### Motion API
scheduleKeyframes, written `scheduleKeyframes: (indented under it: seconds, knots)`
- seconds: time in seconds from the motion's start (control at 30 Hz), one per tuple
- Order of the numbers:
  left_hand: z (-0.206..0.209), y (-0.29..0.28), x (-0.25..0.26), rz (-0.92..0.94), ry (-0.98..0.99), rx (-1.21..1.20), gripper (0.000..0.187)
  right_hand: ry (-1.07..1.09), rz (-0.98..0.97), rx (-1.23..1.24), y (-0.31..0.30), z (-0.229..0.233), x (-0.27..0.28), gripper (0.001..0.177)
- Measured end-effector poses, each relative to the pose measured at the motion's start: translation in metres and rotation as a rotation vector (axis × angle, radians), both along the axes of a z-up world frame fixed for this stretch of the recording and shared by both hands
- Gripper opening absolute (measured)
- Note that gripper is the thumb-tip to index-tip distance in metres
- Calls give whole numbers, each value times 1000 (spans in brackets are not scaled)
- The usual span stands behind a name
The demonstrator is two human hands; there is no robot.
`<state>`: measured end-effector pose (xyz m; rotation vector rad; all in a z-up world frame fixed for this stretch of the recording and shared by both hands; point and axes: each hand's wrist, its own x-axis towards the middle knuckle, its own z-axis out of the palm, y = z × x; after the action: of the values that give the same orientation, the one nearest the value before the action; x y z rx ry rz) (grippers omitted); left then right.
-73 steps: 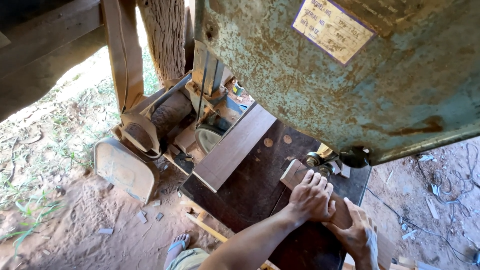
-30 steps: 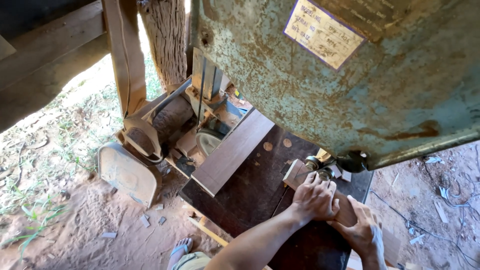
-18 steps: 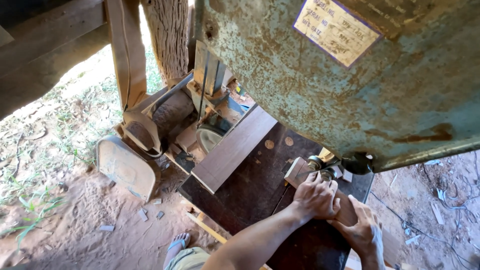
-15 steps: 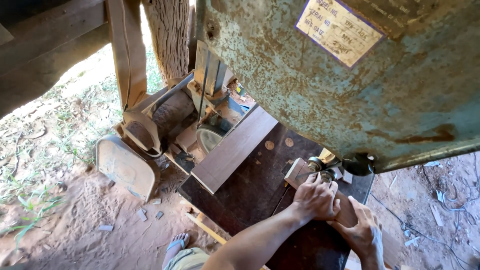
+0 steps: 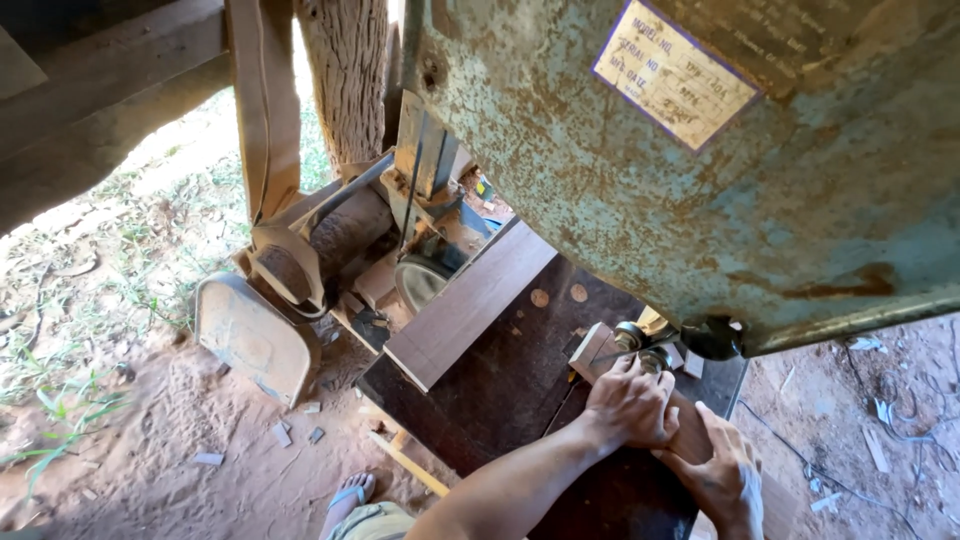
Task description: Cut wooden pieces using a stationary bandsaw.
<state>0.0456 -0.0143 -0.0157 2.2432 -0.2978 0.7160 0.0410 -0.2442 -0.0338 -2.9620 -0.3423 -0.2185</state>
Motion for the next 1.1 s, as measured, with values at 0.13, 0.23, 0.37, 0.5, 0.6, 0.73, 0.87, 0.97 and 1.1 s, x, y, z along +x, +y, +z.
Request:
scheduleKeyframes:
  seconds: [0.13,0.23,0.37,0.5,0.6,0.73,0.87,0.97,1.1]
  knots:
    - [9,3,-2,2,-48,-18,29,4,-26,-40,-4,-3,3,105]
    - [5,-1,-1,29,-57,18,32,-43,27,19,1,1,2,104]
    - [4,-5,-2,86,-149,12,33,-28,8,32,8,10,-3,100]
    - [8,-5,-10,85,-136,48,36,-73,50,80,3,3,-3,101]
    - [6,-9,-11,90,-128,85,37,-7,16,75,3,10,-3,103]
    - [8,-13,-15,91,-67,188,44,-63,53,-3,-8,-8,5,104]
    - [13,-13,-21,90,-40,207,43,-107,81,21,-7,-6,5,104]
    - [11,-16,-15,41,20,264,45,-3,9,-22,-2,8,1,106]
    - [4,-20,-14,29,-81,296,44,77,6,12,-6,14,-19,109]
